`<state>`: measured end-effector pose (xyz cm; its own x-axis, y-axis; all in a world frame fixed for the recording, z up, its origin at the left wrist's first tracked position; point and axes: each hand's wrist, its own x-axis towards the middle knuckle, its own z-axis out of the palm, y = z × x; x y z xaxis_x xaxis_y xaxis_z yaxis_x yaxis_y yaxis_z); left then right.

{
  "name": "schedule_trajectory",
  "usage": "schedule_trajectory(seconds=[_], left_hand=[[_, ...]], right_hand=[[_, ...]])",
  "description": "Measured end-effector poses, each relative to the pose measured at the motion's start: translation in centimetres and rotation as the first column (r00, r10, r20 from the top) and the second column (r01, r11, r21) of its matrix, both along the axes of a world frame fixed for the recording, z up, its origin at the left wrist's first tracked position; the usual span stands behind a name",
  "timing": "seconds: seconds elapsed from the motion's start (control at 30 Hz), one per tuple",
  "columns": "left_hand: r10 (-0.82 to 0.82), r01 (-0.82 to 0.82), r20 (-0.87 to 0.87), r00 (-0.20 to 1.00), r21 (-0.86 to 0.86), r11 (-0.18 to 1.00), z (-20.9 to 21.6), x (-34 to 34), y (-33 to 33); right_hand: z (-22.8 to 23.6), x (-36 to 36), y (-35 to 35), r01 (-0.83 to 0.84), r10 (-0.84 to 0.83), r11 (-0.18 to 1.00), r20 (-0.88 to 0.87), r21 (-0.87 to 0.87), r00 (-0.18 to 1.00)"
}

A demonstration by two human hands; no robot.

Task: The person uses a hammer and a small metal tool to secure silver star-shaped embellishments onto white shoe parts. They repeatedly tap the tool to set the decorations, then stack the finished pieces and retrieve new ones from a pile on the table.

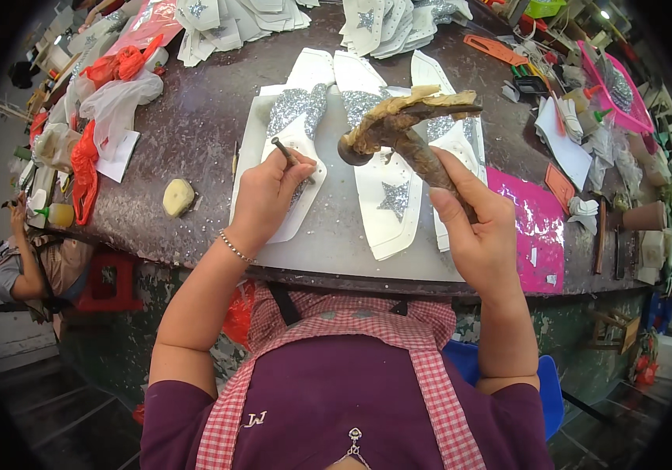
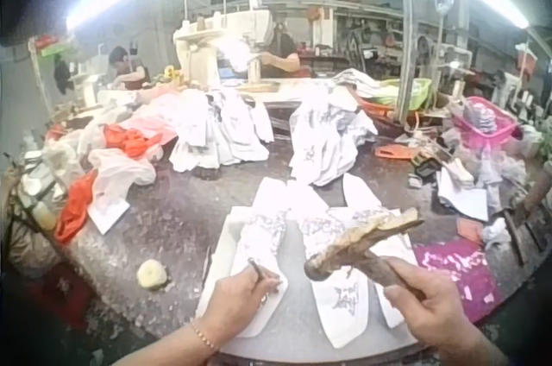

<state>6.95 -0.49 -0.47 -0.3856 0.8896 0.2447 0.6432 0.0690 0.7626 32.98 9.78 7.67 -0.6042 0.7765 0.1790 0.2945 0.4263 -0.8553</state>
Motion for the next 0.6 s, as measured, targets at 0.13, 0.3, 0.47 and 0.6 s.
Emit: schedule_trajectory(seconds=[0.13, 0.3, 0.47, 0.6], left_hand=[[-0.009, 0.018, -0.17, 0.985, 0.05, 0.999, -0.5, 0.3, 0.4], [-0.036, 0.102, -0.375, 0.926, 0.159, 0.982, 0.3, 1.3, 0.5], [-0.035, 0.07, -0.411, 0.911, 0.071, 0.995, 0.3, 1.2, 0.0], [0.081, -0.079, -0.016, 0.997, 0.117, 0.99, -0.3, 0.7, 0.0]], right_hand=[[0.9, -0.2, 0.0, -0.023, 0.028, 0.999, -0.167, 0.031, 0.986], [4.5, -1.1, -0.4, -0.138, 0.165, 0.986, -0.65, 0.093, 0.742], [2.9, -2.3, -0.6, -0.196, 0.123, 0.879, 0.19, 0.434, 0.974], [1.9, -0.9, -0.7, -0.04, 0.044, 0.982, -0.02, 0.187, 0.999]])
